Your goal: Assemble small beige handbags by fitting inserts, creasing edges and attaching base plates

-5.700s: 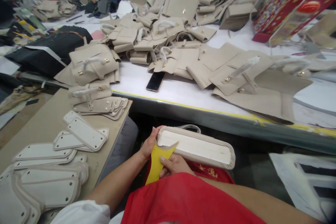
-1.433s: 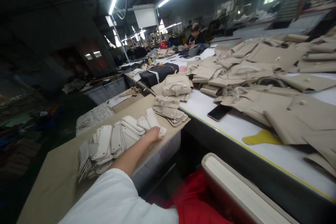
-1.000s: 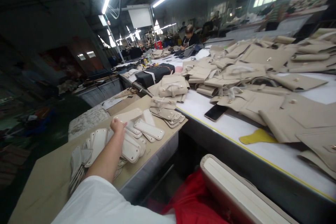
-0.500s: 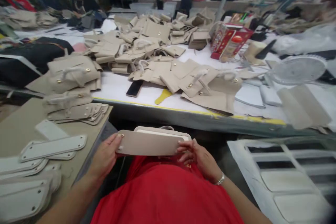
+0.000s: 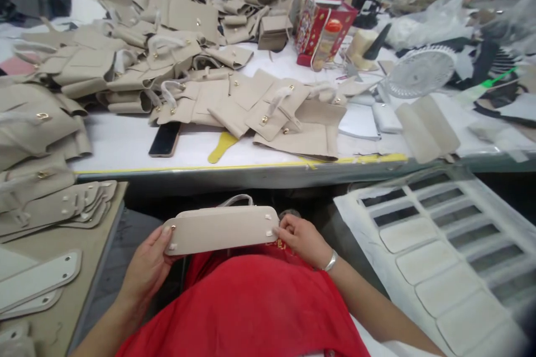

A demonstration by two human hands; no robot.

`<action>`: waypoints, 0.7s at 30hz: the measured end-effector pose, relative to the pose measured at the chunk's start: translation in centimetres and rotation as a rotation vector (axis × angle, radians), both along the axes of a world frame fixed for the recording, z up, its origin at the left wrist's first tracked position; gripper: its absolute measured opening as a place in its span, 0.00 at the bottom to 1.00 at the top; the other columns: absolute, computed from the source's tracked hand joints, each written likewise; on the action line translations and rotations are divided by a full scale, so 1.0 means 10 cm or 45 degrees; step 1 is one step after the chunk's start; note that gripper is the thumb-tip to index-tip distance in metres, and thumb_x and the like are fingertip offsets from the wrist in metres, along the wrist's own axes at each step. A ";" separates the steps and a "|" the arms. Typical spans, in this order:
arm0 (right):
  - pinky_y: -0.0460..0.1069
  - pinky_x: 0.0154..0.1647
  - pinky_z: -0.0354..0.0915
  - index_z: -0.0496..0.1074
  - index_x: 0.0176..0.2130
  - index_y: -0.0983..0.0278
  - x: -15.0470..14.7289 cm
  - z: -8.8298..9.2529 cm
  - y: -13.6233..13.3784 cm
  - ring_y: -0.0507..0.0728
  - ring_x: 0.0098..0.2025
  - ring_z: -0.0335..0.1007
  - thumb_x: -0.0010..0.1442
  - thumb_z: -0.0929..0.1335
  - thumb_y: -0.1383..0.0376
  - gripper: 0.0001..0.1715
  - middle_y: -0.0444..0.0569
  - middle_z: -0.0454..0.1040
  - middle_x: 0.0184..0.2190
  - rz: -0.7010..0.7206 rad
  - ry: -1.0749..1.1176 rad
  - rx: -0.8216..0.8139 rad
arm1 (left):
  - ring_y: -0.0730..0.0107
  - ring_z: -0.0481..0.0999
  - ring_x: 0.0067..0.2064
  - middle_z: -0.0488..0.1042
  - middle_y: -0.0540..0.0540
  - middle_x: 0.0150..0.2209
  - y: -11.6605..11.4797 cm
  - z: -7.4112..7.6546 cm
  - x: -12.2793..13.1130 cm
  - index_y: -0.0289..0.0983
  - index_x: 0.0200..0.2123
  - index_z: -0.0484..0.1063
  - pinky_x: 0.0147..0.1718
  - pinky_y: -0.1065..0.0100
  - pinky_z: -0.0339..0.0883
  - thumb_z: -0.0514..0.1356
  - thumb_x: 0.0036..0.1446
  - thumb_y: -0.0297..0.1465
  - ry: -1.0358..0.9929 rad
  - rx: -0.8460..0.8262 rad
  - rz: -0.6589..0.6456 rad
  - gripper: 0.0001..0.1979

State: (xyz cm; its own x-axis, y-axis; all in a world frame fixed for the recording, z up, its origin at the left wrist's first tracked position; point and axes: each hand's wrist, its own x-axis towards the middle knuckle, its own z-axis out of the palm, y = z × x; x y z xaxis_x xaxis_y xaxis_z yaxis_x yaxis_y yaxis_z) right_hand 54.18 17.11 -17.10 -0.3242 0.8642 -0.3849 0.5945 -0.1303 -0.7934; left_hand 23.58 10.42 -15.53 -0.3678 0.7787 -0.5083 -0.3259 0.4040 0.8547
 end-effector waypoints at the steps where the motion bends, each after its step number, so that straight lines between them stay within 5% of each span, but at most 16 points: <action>1: 0.42 0.17 0.52 0.63 0.26 0.63 0.00 0.00 0.01 0.47 0.17 0.59 0.55 0.64 0.56 0.14 0.39 0.64 0.16 -0.014 0.055 -0.081 | 0.66 0.74 0.34 0.75 0.46 0.36 0.01 0.00 0.01 0.36 0.43 0.70 0.25 0.73 0.70 0.65 0.43 0.41 0.027 -0.015 0.003 0.24; 5: 0.41 0.12 0.53 0.62 0.27 0.65 -0.04 0.01 0.05 0.46 0.13 0.58 0.54 0.65 0.56 0.15 0.39 0.66 0.15 -0.126 0.272 -0.362 | 0.66 0.74 0.34 0.75 0.48 0.36 0.04 -0.03 0.04 0.37 0.42 0.70 0.24 0.73 0.70 0.64 0.43 0.42 0.116 -0.059 0.001 0.23; 9: 0.40 0.11 0.54 0.62 0.25 0.65 -0.08 0.04 0.07 0.46 0.12 0.59 0.55 0.63 0.57 0.15 0.39 0.66 0.14 -0.167 0.334 -0.344 | 0.68 0.72 0.32 0.74 0.48 0.36 0.08 -0.04 0.00 0.39 0.42 0.70 0.21 0.74 0.67 0.61 0.46 0.41 0.209 -0.086 -0.050 0.20; 16: 0.40 0.11 0.54 0.64 0.25 0.65 -0.04 -0.01 0.11 0.46 0.12 0.61 0.56 0.63 0.58 0.15 0.41 0.68 0.15 -0.108 0.171 -0.244 | 0.75 0.61 0.19 0.65 0.53 0.16 0.14 0.03 -0.25 0.37 0.31 0.73 0.15 0.76 0.53 0.60 0.45 0.47 0.964 -0.283 -0.381 0.19; 21: 0.40 0.10 0.53 0.64 0.24 0.65 -0.04 -0.01 0.14 0.46 0.12 0.59 0.56 0.64 0.59 0.14 0.39 0.65 0.13 -0.137 0.264 -0.374 | 0.78 0.54 0.18 0.57 0.55 0.14 0.16 -0.15 -0.40 0.35 0.26 0.69 0.15 0.77 0.46 0.61 0.44 0.48 0.759 -0.325 -0.393 0.20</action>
